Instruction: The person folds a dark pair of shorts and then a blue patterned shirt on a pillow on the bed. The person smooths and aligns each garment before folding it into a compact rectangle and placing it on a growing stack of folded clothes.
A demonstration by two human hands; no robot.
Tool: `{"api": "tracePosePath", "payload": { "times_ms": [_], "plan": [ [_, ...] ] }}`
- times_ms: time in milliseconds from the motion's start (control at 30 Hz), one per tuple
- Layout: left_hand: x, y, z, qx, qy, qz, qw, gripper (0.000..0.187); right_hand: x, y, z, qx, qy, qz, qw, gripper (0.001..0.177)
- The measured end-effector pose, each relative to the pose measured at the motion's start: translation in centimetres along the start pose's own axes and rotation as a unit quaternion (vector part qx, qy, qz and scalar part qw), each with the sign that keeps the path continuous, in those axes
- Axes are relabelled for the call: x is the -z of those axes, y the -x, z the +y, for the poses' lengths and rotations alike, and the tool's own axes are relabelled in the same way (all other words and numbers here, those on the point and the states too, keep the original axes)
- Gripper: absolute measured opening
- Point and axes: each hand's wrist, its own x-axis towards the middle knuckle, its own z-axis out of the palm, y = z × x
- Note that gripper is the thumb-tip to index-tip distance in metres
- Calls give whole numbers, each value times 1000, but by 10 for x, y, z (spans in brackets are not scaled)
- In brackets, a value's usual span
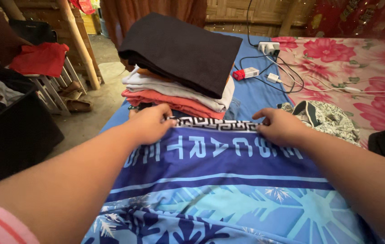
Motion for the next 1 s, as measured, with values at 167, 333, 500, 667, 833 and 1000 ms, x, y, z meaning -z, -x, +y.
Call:
{"api": "tracePosePath", "payload": {
  "times_ms": [167, 333, 500, 667, 833, 1000],
  "plan": [
    [19, 18, -18, -36, -94, -58, 993, 46, 15, 11, -3, -1, 28, 53, 998, 30],
    [46, 35, -24, 41, -204, -35, 977, 44, 24, 18, -2, -19, 40, 48, 998, 31],
    [52, 39, -37, 155, -187, 1, 970, 40, 21, 11, 23, -9, -14, 46, 999, 31],
    [30, 23, -75, 193, 105, 1, 976, 38, 36, 0, 97, -76, -68, 48, 994, 46],
    [14, 9, -117, 201, 294, -11, 934, 31, 52, 7, 167, -106, -92, -86, 986, 50],
    [5, 13, -114, 178, 238, 87, 951, 30, 57, 24, 171, -134, -140, -195, 961, 52]
  ]
}}
